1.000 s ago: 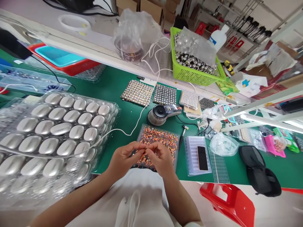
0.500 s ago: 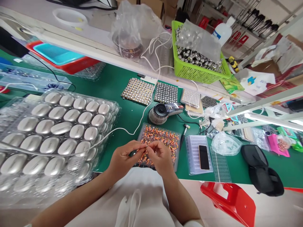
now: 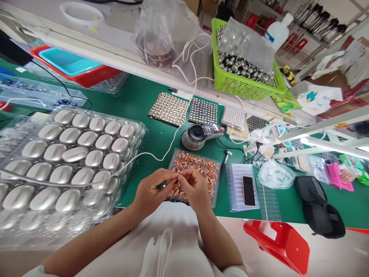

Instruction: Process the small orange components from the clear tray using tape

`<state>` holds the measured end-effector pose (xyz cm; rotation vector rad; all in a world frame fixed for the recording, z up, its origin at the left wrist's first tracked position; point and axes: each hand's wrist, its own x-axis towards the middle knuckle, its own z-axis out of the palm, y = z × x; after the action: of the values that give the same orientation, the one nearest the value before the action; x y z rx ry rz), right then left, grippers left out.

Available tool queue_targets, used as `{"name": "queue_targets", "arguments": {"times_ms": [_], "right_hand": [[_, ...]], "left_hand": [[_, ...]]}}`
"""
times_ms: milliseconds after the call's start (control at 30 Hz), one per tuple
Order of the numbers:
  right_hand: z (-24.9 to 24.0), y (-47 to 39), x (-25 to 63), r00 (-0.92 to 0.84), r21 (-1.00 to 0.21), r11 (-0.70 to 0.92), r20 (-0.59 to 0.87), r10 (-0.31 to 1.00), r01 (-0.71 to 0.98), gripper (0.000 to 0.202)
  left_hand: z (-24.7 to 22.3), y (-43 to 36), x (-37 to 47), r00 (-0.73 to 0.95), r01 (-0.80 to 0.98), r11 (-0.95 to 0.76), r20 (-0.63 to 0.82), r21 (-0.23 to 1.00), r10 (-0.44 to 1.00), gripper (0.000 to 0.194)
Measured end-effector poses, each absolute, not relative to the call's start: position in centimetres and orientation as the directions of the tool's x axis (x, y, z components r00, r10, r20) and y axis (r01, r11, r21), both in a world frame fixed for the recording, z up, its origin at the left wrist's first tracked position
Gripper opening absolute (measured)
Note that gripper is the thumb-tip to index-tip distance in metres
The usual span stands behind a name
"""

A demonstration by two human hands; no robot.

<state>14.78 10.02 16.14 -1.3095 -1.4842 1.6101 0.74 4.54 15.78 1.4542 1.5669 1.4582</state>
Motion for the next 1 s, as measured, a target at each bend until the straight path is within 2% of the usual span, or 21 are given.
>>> {"name": "queue_targets", "arguments": {"times_ms": [100, 167, 300, 433, 667, 867, 933, 1000], "right_hand": [[16.0, 10.3, 14.8, -0.367, -0.954, -0.28, -0.301, 0.88, 0.111, 0.031], [15.9, 10.5, 14.9, -0.425, -0.932, -0.36, -0.345, 0.837, 0.049, 0.035], [16.2, 10.7, 15.5, -0.504, -0.887, -0.458, -0.37, 0.78, -0.057, 0.031], [16.5, 10.9, 16.1, -0.498, -0.909, -0.41, -0.323, 0.805, -0.073, 0.028], [16.1, 10.7, 15.9, -0.538, -0.962, -0.273, -0.224, 0.812, -0.012, 0.014], [16.1, 10.1, 15.2, -0.472, -0.997, -0.074, -0.07, 0.879, 0.009, 0.002], [15.8, 9.8, 15.1, -0.432, -0.998, -0.059, -0.055, 0.9, 0.004, 0.002], [15.4, 9.6, 15.0, -0.373, -0.995, -0.098, -0.089, 0.924, -0.006, 0.001]], "left_hand": [[15.7, 4.4, 0.6, -0.283, 0.262, -0.108, 0.184, 0.959, 0.941, 0.015], [15.7, 4.3, 0.6, -0.278, 0.15, -0.028, 0.07, 0.988, 0.958, 0.013], [15.8, 4.1, 0.5, -0.226, -0.089, 0.158, -0.175, 0.983, 0.958, 0.013], [16.1, 4.1, 0.5, -0.188, -0.237, 0.24, -0.286, 0.942, 0.939, 0.016], [16.1, 4.1, 0.6, -0.161, -0.283, 0.237, -0.29, 0.929, 0.944, 0.017], [15.6, 3.8, 0.5, -0.164, -0.139, 0.235, -0.257, 0.962, 0.952, 0.017], [15.5, 3.8, 0.5, -0.174, -0.075, 0.218, -0.228, 0.973, 0.958, 0.015], [15.4, 3.8, 0.4, -0.216, 0.044, 0.14, -0.127, 0.989, 0.968, 0.01]]}}
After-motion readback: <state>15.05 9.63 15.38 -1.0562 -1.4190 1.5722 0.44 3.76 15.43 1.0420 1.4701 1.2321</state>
